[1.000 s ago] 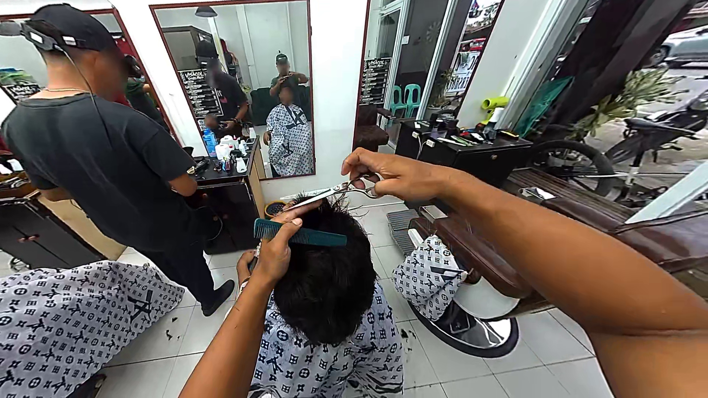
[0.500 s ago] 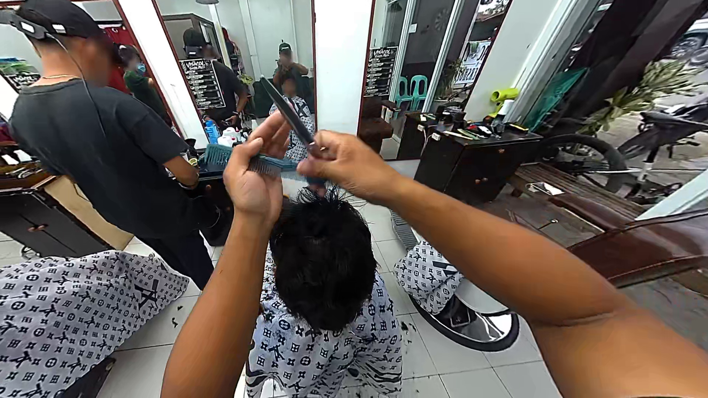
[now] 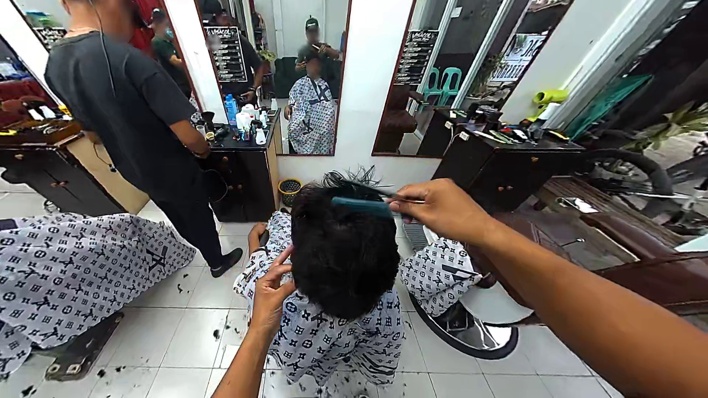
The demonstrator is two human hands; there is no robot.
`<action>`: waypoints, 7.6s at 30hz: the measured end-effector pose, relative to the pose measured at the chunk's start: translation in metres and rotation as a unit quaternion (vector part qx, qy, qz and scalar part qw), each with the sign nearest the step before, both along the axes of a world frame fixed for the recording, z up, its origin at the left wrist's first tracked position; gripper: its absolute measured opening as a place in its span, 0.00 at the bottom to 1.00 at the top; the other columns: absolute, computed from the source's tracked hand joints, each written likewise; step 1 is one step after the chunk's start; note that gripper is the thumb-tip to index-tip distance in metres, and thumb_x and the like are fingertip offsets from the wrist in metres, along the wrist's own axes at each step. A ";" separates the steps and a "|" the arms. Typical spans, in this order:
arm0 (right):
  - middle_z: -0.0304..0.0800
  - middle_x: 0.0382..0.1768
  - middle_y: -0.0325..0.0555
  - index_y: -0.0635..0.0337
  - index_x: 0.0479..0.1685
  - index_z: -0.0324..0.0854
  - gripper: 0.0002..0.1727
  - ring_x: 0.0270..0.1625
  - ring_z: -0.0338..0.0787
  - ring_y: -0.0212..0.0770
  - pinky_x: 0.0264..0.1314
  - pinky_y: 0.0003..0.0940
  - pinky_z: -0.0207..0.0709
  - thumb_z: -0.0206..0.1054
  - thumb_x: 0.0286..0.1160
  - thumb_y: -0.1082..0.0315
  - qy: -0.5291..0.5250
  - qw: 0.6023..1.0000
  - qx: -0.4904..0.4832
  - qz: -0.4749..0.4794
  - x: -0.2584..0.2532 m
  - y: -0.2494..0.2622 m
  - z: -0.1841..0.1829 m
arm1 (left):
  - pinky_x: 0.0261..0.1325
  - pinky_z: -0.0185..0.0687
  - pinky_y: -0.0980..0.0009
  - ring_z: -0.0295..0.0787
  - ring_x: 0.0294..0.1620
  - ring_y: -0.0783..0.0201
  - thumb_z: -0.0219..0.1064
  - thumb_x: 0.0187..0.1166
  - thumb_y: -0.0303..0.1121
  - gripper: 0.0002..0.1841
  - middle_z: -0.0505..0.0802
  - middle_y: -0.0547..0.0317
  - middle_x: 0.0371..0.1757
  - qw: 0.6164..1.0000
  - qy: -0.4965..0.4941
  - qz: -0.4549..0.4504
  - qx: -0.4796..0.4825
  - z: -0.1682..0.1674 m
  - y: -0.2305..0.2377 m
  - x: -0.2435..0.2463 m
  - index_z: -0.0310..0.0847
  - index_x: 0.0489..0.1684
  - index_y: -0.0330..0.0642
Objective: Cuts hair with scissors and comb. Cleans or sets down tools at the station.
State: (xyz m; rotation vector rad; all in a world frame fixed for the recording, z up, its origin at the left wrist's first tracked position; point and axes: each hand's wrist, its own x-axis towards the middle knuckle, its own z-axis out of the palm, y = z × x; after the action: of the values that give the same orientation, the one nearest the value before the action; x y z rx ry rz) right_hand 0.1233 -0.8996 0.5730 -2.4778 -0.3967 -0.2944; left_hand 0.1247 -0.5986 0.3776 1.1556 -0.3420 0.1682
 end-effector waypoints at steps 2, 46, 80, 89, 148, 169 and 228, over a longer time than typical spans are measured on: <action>0.88 0.25 0.41 0.61 0.37 0.91 0.10 0.26 0.84 0.31 0.34 0.32 0.80 0.67 0.83 0.68 0.035 0.999 -0.020 0.031 0.004 0.020 0.000 | 0.76 0.76 0.74 0.77 0.78 0.72 0.84 0.54 0.34 0.16 0.86 0.56 0.74 0.999 -0.024 -0.036 0.019 0.010 -0.007 0.002 0.95 0.41 0.42; 0.84 0.18 0.39 0.62 0.33 0.88 0.09 0.16 0.76 0.25 0.19 0.16 0.70 0.66 0.82 0.71 0.114 0.964 0.214 0.108 0.014 0.038 0.043 | 0.69 0.81 0.72 0.88 0.62 0.74 0.57 0.84 0.53 0.26 0.96 0.64 0.57 0.949 -0.243 -0.147 0.135 0.134 -0.035 0.038 0.91 0.57 0.40; 0.93 0.46 0.44 0.56 0.74 0.80 0.29 0.48 0.90 0.43 0.56 0.53 0.82 0.56 0.70 0.76 -0.200 0.941 -0.212 0.171 0.001 -0.029 0.100 | 0.88 0.64 0.59 0.74 0.83 0.56 0.44 0.87 0.38 0.26 0.86 0.50 0.76 0.946 -0.266 -0.131 0.128 0.133 -0.050 0.036 0.85 0.66 0.34; 0.87 0.33 0.36 0.60 0.45 0.76 0.16 0.35 0.89 0.30 0.42 0.32 0.86 0.57 0.89 0.54 -0.115 0.974 0.172 0.091 -0.004 0.037 0.077 | 0.77 0.75 0.59 0.85 0.73 0.56 0.35 0.82 0.31 0.27 0.92 0.50 0.65 0.929 -0.331 -0.106 -0.127 0.238 -0.055 0.055 0.88 0.51 0.39; 0.94 0.39 0.42 0.61 0.47 0.90 0.16 0.45 0.89 0.26 0.54 0.19 0.79 0.60 0.88 0.59 -0.166 0.954 -0.032 0.247 -0.080 0.023 -0.011 | 0.96 0.40 0.52 0.80 0.80 0.63 0.43 0.92 0.56 0.33 0.95 0.56 0.63 0.943 -0.303 -0.089 0.106 0.105 -0.059 -0.022 0.92 0.56 0.40; 0.89 0.54 0.45 0.60 0.84 0.67 0.31 0.52 0.88 0.35 0.59 0.36 0.84 0.53 0.78 0.74 -0.256 0.952 -0.170 0.021 -0.103 -0.033 0.077 | 0.90 0.58 0.51 0.83 0.76 0.58 0.46 0.92 0.47 0.25 0.95 0.59 0.62 0.902 -0.397 -0.144 0.088 0.130 -0.036 -0.001 0.93 0.51 0.48; 0.92 0.32 0.44 0.72 0.56 0.86 0.15 0.27 0.87 0.27 0.32 0.24 0.83 0.65 0.81 0.68 -0.148 0.904 0.247 -0.318 -0.080 -0.083 -0.177 | 0.65 0.81 0.38 0.90 0.58 0.41 0.66 0.86 0.36 0.16 0.92 0.37 0.55 0.751 -0.232 0.078 0.613 0.155 -0.002 0.197 0.88 0.59 0.33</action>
State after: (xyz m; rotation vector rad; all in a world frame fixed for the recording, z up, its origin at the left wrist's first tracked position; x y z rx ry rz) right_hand 0.0437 -0.9826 0.3963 -1.9838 0.3581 -0.9196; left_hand 0.3214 -0.6009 0.5329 2.4771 -0.8669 0.4117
